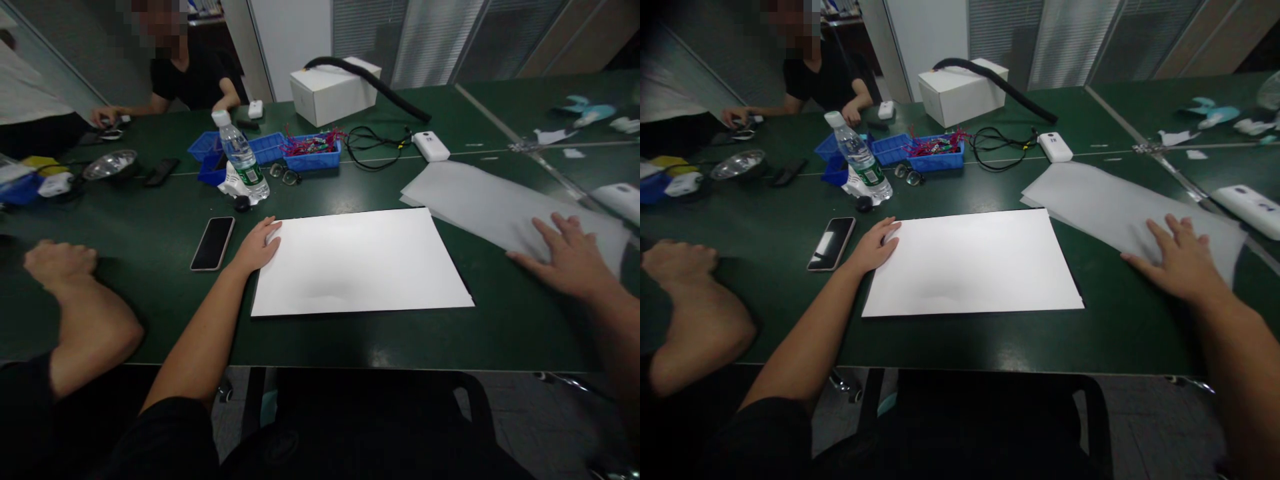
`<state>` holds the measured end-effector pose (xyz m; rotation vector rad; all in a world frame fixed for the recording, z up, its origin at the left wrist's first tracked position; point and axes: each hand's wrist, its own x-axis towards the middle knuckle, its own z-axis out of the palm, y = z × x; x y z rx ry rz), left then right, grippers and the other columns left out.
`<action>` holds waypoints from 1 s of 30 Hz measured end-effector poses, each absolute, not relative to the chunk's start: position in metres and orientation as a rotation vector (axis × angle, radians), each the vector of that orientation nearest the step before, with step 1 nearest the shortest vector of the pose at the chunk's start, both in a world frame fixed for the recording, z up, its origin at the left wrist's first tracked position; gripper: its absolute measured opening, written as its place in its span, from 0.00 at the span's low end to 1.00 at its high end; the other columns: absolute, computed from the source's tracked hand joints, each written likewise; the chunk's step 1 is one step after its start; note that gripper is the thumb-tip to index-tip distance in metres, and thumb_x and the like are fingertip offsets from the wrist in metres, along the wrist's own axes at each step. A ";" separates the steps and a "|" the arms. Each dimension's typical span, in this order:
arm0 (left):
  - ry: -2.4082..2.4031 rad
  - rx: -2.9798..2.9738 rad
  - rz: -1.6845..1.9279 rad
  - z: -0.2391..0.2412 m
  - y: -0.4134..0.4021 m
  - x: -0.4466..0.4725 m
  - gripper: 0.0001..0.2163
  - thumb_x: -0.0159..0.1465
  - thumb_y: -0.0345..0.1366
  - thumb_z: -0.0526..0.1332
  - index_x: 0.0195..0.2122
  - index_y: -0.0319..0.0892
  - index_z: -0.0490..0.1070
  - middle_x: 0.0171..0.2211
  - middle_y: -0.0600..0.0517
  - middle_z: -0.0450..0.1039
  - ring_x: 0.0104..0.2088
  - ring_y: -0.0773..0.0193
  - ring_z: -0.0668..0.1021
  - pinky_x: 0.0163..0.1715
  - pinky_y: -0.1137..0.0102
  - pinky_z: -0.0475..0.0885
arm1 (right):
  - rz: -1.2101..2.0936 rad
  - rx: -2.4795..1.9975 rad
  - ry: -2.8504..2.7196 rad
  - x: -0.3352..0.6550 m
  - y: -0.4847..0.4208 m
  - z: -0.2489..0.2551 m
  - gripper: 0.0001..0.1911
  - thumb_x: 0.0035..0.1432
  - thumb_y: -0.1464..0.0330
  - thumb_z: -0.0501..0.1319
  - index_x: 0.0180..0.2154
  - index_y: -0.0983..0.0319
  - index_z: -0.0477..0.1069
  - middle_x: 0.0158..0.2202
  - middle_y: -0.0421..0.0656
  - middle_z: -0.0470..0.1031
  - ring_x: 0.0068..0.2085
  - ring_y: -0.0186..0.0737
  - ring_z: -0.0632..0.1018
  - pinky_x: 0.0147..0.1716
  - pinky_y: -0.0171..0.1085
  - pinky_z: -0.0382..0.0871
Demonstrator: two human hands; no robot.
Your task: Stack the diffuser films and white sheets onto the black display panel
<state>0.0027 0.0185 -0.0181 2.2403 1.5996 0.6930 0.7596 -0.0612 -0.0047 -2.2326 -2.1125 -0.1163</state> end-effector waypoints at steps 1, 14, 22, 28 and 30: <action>1.602 2.239 0.692 -0.018 0.018 0.003 0.29 0.69 0.46 0.59 0.68 0.39 0.75 0.73 0.38 0.67 0.74 0.43 0.69 0.75 0.45 0.62 | -0.081 -2.264 -2.118 0.771 -0.058 -0.009 0.54 0.71 0.35 0.41 0.79 0.68 0.52 0.80 0.58 0.42 0.79 0.63 0.46 0.76 0.67 0.43; 1.616 2.236 0.686 -0.015 0.017 0.003 0.28 0.70 0.49 0.58 0.67 0.39 0.76 0.74 0.38 0.66 0.74 0.43 0.69 0.75 0.46 0.62 | -0.078 -2.443 -1.976 0.784 -0.060 -0.030 0.54 0.69 0.31 0.37 0.77 0.58 0.60 0.75 0.56 0.56 0.72 0.69 0.62 0.66 0.72 0.60; 1.601 2.238 0.702 -0.019 0.019 0.000 0.30 0.70 0.51 0.58 0.67 0.38 0.75 0.74 0.36 0.66 0.74 0.43 0.69 0.75 0.45 0.61 | -0.195 -2.390 -1.859 0.777 -0.066 -0.030 0.56 0.69 0.31 0.39 0.76 0.65 0.63 0.74 0.64 0.55 0.71 0.80 0.59 0.62 0.80 0.56; 1.599 2.227 0.710 -0.020 0.019 -0.001 0.29 0.70 0.51 0.59 0.66 0.40 0.76 0.74 0.37 0.67 0.74 0.42 0.69 0.75 0.45 0.61 | -0.141 -1.983 -2.258 0.764 -0.067 -0.023 0.41 0.72 0.39 0.41 0.70 0.49 0.72 0.80 0.38 0.48 0.78 0.54 0.56 0.76 0.61 0.50; 1.598 2.221 0.707 -0.020 0.019 0.000 0.28 0.70 0.51 0.59 0.66 0.41 0.76 0.74 0.38 0.67 0.74 0.42 0.69 0.75 0.45 0.61 | -0.070 -1.923 -2.335 0.765 -0.064 -0.024 0.39 0.73 0.40 0.42 0.69 0.48 0.74 0.78 0.39 0.53 0.76 0.53 0.60 0.74 0.60 0.55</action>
